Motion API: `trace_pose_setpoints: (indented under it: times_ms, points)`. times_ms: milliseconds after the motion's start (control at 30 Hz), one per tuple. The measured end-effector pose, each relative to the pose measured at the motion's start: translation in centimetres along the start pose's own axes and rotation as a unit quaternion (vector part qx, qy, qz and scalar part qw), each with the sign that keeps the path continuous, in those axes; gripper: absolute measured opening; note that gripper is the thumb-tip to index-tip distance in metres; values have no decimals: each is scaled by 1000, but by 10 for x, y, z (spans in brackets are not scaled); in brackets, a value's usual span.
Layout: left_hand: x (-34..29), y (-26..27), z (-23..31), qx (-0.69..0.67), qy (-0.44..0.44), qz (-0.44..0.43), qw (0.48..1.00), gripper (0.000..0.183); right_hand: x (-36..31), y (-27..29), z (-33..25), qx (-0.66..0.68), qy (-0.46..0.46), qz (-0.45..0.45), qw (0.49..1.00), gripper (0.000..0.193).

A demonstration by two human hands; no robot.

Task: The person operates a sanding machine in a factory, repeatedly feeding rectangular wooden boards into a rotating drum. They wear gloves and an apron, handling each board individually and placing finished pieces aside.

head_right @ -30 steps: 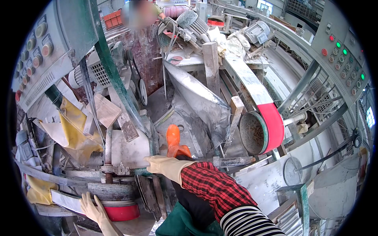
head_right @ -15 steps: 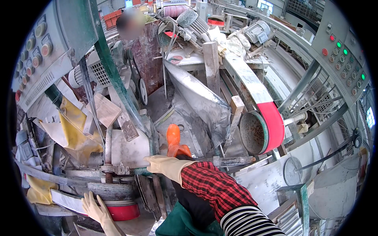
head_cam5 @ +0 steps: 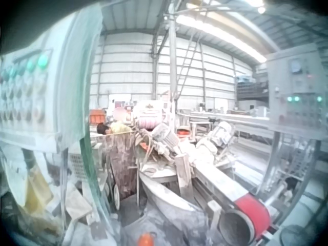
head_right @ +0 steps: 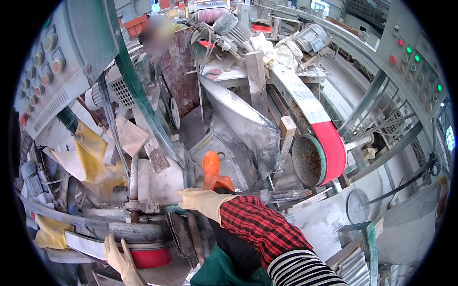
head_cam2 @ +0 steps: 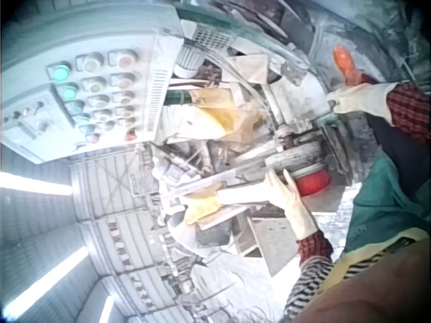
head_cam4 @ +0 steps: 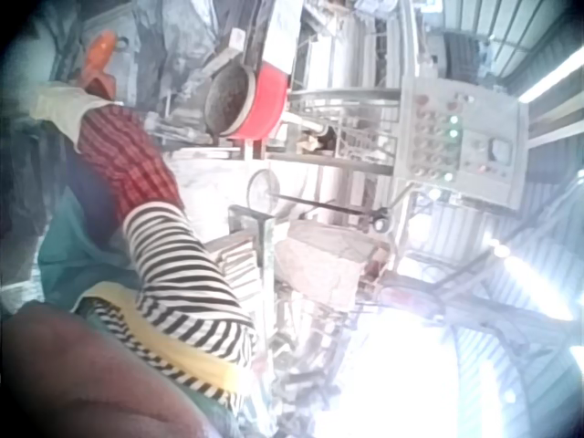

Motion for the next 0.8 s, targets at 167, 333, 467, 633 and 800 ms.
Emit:
trace_pose_setpoints:
  times_ms: [167,333,467,633,800]
  points:
    - [-1,-23,-55,7,126,-29,992,36,1,-3,-5,15,-3,14,1000,56]
    - [6,-34,-48,-89,180,-67,977,23,4,-9,7,8,-22,6,1000,57]
    - [-1,-38,-51,-231,188,-72,952,13,-5,2,-7,32,20,21,999,57]
    - [-18,3,-33,-254,176,-42,950,43,3,-7,-43,289,74,18,954,53]
    - [-18,38,33,-367,18,-5,930,50,-1,-26,-84,589,59,-37,805,60]
Point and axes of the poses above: each hand's wrist, its own x-axis towards the middle knuckle, its own y-axis out of the back of the hand, z = x × y, the point moved 5 cm from there along x, towards the middle knuckle, and after that the axes turned 9 degrees about y, right-handed, at the moved point
